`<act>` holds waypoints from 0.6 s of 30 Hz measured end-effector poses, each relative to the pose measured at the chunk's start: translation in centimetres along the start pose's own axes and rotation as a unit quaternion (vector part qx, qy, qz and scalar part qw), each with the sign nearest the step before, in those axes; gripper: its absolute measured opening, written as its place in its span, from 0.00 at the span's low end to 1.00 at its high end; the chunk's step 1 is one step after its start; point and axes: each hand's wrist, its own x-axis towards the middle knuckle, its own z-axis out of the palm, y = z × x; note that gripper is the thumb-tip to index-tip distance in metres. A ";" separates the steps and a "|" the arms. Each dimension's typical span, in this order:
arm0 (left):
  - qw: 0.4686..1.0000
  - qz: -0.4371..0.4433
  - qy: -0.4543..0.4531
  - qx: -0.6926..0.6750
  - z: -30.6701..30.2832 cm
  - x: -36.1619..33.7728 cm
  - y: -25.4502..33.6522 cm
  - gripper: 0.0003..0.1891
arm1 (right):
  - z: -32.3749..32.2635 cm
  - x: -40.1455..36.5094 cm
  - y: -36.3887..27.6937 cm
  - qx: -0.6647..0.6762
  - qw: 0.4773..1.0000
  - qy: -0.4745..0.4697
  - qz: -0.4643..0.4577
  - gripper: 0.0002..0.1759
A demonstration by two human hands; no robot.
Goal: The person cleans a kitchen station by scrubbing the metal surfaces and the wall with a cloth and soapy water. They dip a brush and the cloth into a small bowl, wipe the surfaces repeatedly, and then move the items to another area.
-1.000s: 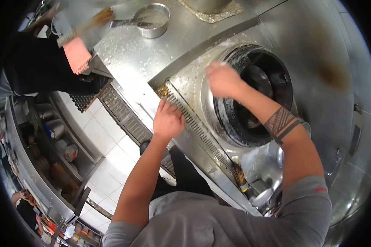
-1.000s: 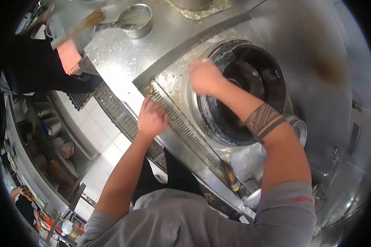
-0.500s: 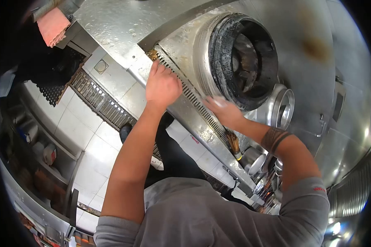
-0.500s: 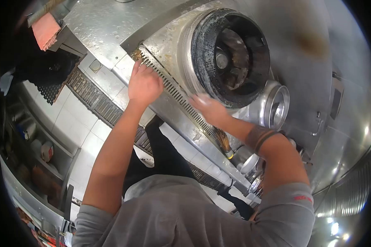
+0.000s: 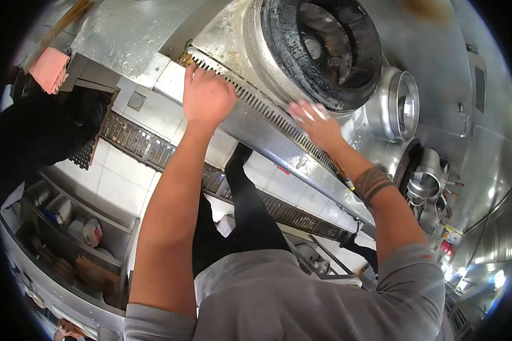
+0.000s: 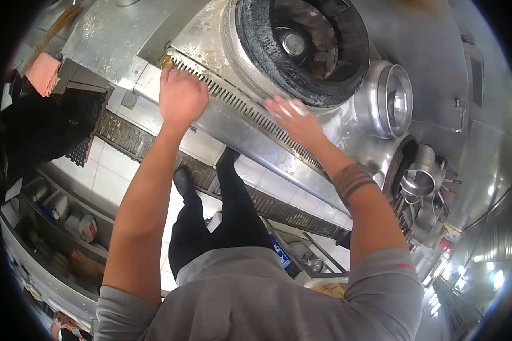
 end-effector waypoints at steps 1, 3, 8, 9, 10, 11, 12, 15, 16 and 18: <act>1.000 0.004 0.000 0.006 -0.1 0.1 0.0 0.16 | 0.1 0.5 0.2 0.002 1.000 0.006 0.003 0.36; 0.999 0.008 -0.025 0.026 0.0 0.2 0.3 0.16 | -0.7 1.8 0.1 -0.005 0.999 0.036 0.002 0.35; 0.999 0.040 0.010 0.011 0.9 -0.1 0.1 0.15 | -1.7 15.3 -2.2 0.106 0.966 0.152 0.182 0.36; 0.999 0.040 0.014 0.008 0.8 0.2 0.3 0.15 | -1.1 13.2 -1.8 0.101 0.962 0.155 0.202 0.36; 0.998 0.057 0.016 0.008 0.9 0.4 0.6 0.15 | -0.7 10.3 -1.4 0.142 0.968 0.129 0.162 0.37; 0.998 0.054 0.017 0.007 0.7 0.4 0.6 0.15 | -0.1 7.0 -1.4 0.184 0.971 0.101 0.118 0.38; 0.999 0.047 0.017 0.006 0.7 0.3 0.6 0.14 | 0.3 3.2 -1.1 0.158 0.977 0.007 0.140 0.39; 0.998 0.050 0.025 0.011 1.2 0.1 0.1 0.14 | 1.4 -8.1 2.9 0.110 0.979 -0.111 0.135 0.39; 0.997 0.061 0.039 0.015 1.1 0.2 0.2 0.14 | 1.8 -11.5 4.3 0.086 0.979 -0.096 0.159 0.42; 0.997 0.066 0.038 0.020 1.1 0.1 0.2 0.14 | 2.4 -15.9 6.3 0.055 0.976 -0.076 0.197 0.46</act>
